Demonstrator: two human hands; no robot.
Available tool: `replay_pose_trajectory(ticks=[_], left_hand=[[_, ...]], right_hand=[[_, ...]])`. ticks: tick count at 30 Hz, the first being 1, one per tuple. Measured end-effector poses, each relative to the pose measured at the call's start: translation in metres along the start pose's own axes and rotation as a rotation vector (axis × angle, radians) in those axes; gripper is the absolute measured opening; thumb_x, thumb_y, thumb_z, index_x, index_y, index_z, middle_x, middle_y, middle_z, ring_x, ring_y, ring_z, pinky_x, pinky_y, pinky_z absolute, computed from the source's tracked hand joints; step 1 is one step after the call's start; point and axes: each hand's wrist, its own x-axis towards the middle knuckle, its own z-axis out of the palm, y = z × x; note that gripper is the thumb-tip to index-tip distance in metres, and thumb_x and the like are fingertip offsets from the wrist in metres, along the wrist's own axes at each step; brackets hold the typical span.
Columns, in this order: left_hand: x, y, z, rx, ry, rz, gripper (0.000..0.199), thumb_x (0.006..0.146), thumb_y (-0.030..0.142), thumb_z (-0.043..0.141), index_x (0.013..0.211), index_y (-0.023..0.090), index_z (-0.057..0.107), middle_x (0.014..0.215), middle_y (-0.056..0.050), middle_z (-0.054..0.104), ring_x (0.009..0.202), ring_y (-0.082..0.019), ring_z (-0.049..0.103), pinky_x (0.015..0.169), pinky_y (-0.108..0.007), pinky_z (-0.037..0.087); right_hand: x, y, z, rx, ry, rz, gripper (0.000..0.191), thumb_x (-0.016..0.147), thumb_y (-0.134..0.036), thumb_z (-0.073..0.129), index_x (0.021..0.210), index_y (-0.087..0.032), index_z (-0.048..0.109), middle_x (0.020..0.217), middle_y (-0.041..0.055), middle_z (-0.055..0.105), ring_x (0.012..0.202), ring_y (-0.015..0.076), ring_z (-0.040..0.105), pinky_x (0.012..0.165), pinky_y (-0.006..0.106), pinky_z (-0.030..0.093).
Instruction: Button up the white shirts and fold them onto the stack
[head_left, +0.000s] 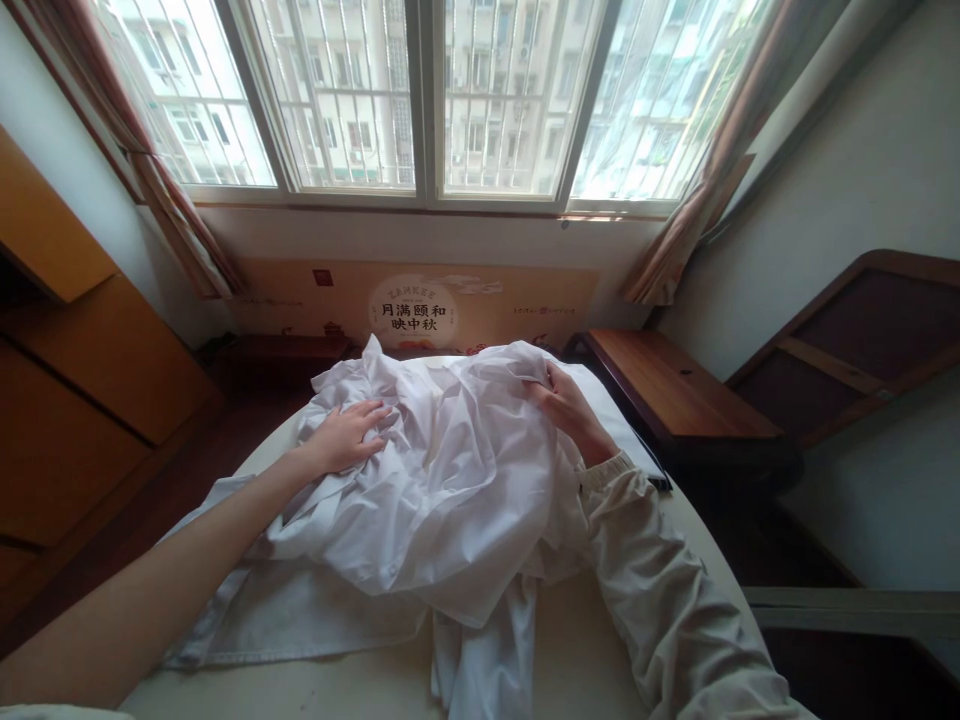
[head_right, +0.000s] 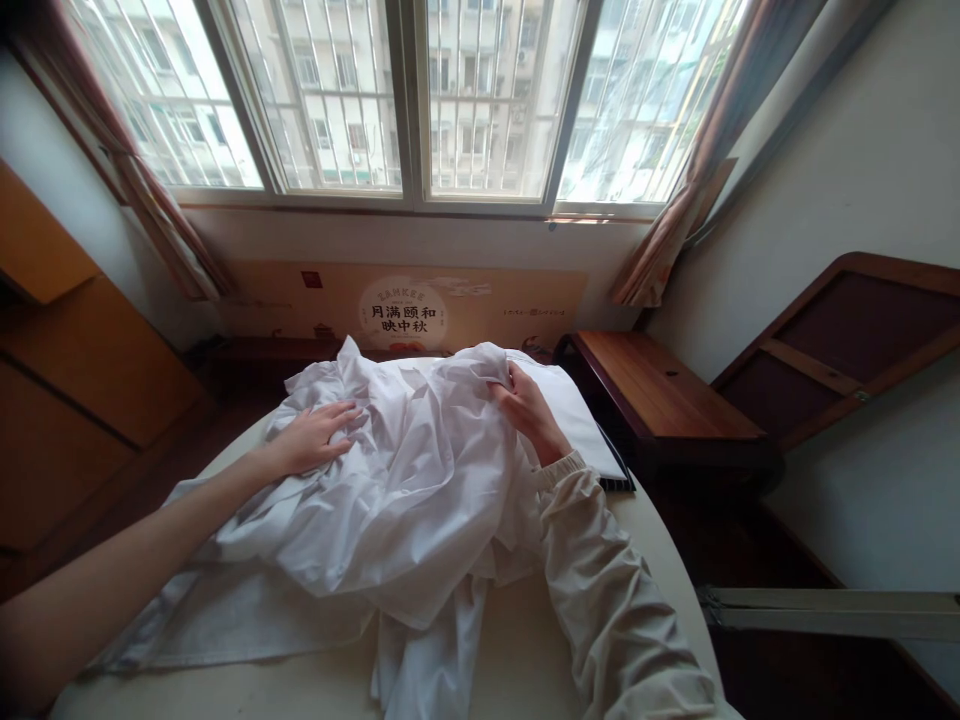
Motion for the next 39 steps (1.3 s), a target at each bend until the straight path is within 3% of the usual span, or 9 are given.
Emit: replay_pose_trajectory(ticks=[5, 9, 13, 16, 18, 22, 31, 35, 39], left_hand=[[-0.007, -0.028, -0.001, -0.098, 0.089, -0.075, 0.059, 0.093, 0.041, 0.054, 0.147, 0.022, 0.066, 0.161, -0.012, 0.058, 0.148, -0.032, 0.053, 0.125, -0.048, 0.041], [-0.013, -0.032, -0.017, -0.241, 0.060, -0.088, 0.066, 0.092, 0.056, 0.055, 0.145, 0.018, 0.066, 0.154, -0.015, 0.062, 0.147, -0.033, 0.054, 0.126, -0.044, 0.039], [-0.037, -0.026, -0.043, -0.228, 0.150, -0.364, 0.076, 0.093, 0.076, 0.046, 0.135, 0.017, 0.069, 0.144, -0.019, 0.066, 0.139, -0.038, 0.059, 0.118, -0.048, 0.045], [-0.069, -0.024, -0.058, -0.062, 0.075, -0.619, 0.088, 0.087, 0.088, 0.043, 0.126, 0.015, 0.072, 0.137, -0.025, 0.068, 0.132, -0.047, 0.063, 0.104, -0.052, 0.052], [-0.090, -0.023, -0.064, -0.035, -0.092, -0.670, 0.092, 0.080, 0.095, 0.046, 0.119, 0.016, 0.074, 0.128, -0.025, 0.073, 0.118, -0.049, 0.070, 0.094, -0.052, 0.055], [-0.118, -0.019, -0.070, -0.047, -0.277, -0.669, 0.098, 0.076, 0.100, 0.046, 0.131, 0.023, 0.072, 0.123, -0.021, 0.078, 0.115, -0.051, 0.071, 0.095, -0.053, 0.051], [-0.134, -0.004, -0.084, 0.079, -0.390, -0.595, 0.105, 0.067, 0.101, 0.054, 0.140, 0.027, 0.068, 0.110, -0.017, 0.081, 0.109, -0.050, 0.072, 0.093, -0.055, 0.048], [-0.133, 0.000, -0.067, 0.149, -0.332, -0.509, 0.082, 0.075, 0.091, 0.055, 0.124, 0.028, 0.073, 0.103, -0.018, 0.079, 0.099, -0.050, 0.073, 0.086, -0.054, 0.050], [-0.127, -0.001, -0.060, 0.200, -0.290, -0.456, 0.054, 0.081, 0.072, 0.062, 0.112, 0.030, 0.074, 0.115, -0.015, 0.077, 0.099, -0.045, 0.073, 0.086, -0.053, 0.050]], right_hand=[[0.000, -0.003, 0.000, 0.019, 0.036, 0.011, 0.039, 0.090, -0.042, 0.068, 0.124, -0.024, 0.073, 0.125, 0.0072, 0.078, 0.112, 0.0312, 0.071, 0.099, 0.043, 0.057], [-0.002, -0.002, 0.000, 0.010, 0.011, 0.006, 0.039, 0.091, -0.043, 0.067, 0.126, -0.025, 0.072, 0.125, 0.0071, 0.078, 0.112, 0.0316, 0.070, 0.099, 0.044, 0.057], [-0.001, -0.001, -0.002, 0.006, 0.006, 0.013, 0.039, 0.091, -0.044, 0.067, 0.124, -0.024, 0.072, 0.124, 0.0077, 0.078, 0.115, 0.0326, 0.070, 0.102, 0.046, 0.057], [-0.001, -0.003, -0.003, 0.003, 0.004, 0.009, 0.039, 0.090, -0.042, 0.068, 0.124, -0.024, 0.072, 0.124, 0.0080, 0.078, 0.118, 0.0335, 0.069, 0.105, 0.046, 0.056], [-0.001, -0.004, -0.002, 0.004, -0.001, 0.003, 0.039, 0.090, -0.041, 0.068, 0.125, -0.023, 0.072, 0.125, 0.0086, 0.078, 0.119, 0.0339, 0.069, 0.106, 0.047, 0.055], [-0.001, -0.004, 0.000, -0.022, -0.009, -0.009, 0.038, 0.091, -0.041, 0.068, 0.123, -0.022, 0.073, 0.127, 0.0091, 0.077, 0.117, 0.0339, 0.069, 0.106, 0.048, 0.055], [-0.002, -0.005, 0.001, -0.021, -0.020, -0.029, 0.037, 0.091, -0.042, 0.069, 0.123, -0.023, 0.074, 0.128, 0.0087, 0.076, 0.120, 0.0343, 0.068, 0.107, 0.047, 0.054], [-0.004, -0.007, 0.002, -0.021, -0.024, -0.020, 0.039, 0.090, -0.043, 0.069, 0.124, -0.023, 0.073, 0.128, 0.0093, 0.077, 0.121, 0.0354, 0.067, 0.108, 0.047, 0.054], [-0.004, -0.006, 0.000, -0.034, -0.025, 0.013, 0.040, 0.091, -0.046, 0.069, 0.125, -0.024, 0.072, 0.127, 0.0092, 0.077, 0.117, 0.0353, 0.069, 0.107, 0.049, 0.054]])
